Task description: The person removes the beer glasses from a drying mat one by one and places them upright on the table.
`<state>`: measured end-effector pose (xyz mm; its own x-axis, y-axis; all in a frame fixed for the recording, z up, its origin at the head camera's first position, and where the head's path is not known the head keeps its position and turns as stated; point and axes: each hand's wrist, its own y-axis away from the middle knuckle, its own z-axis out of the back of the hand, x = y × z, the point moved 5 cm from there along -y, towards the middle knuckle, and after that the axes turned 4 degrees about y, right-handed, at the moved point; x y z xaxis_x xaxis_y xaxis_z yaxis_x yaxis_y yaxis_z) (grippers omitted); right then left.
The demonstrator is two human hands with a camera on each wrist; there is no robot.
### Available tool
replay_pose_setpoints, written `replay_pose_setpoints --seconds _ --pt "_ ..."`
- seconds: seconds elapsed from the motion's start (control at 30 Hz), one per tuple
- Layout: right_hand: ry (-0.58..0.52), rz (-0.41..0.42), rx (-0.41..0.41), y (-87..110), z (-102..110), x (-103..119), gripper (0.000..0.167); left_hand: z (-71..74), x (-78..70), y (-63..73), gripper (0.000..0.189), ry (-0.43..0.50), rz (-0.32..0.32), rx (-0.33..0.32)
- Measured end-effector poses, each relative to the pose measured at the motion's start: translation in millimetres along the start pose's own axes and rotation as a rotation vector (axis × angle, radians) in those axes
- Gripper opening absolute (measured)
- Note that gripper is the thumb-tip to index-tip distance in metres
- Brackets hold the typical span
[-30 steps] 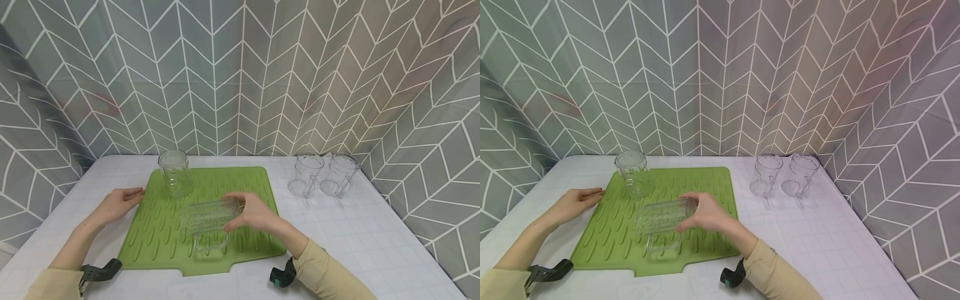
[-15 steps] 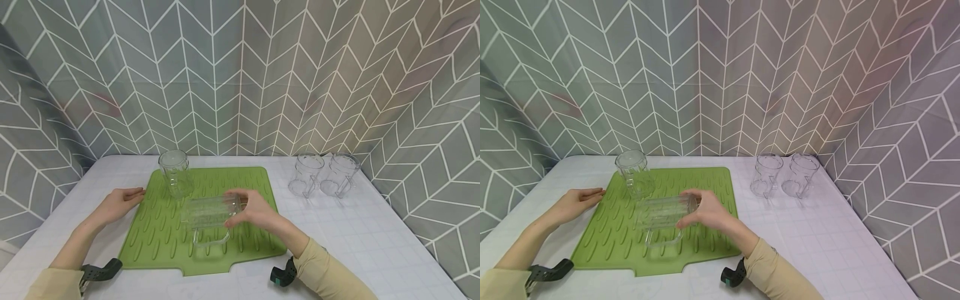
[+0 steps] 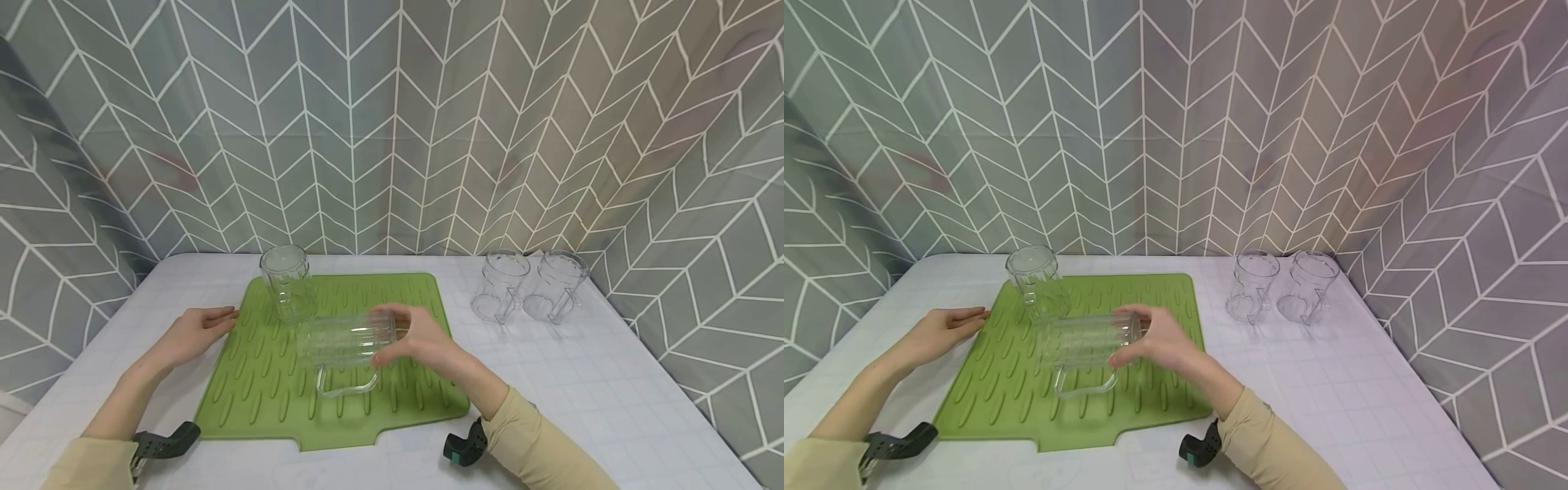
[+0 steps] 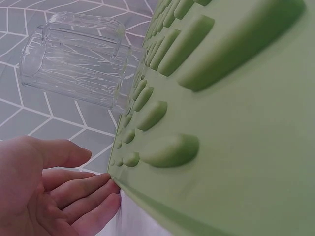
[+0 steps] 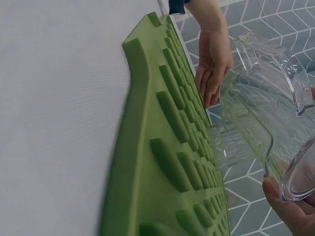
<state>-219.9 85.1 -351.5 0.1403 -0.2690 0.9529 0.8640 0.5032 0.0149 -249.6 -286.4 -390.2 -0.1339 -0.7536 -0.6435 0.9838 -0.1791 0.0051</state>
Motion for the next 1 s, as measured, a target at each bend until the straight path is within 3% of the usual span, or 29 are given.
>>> replay_pose_setpoints --seconds 1.0 --pt "-0.070 0.029 -0.029 3.5 16 8 0.074 0.1 -2.4 1.3 0.056 0.001 0.001 -0.001"
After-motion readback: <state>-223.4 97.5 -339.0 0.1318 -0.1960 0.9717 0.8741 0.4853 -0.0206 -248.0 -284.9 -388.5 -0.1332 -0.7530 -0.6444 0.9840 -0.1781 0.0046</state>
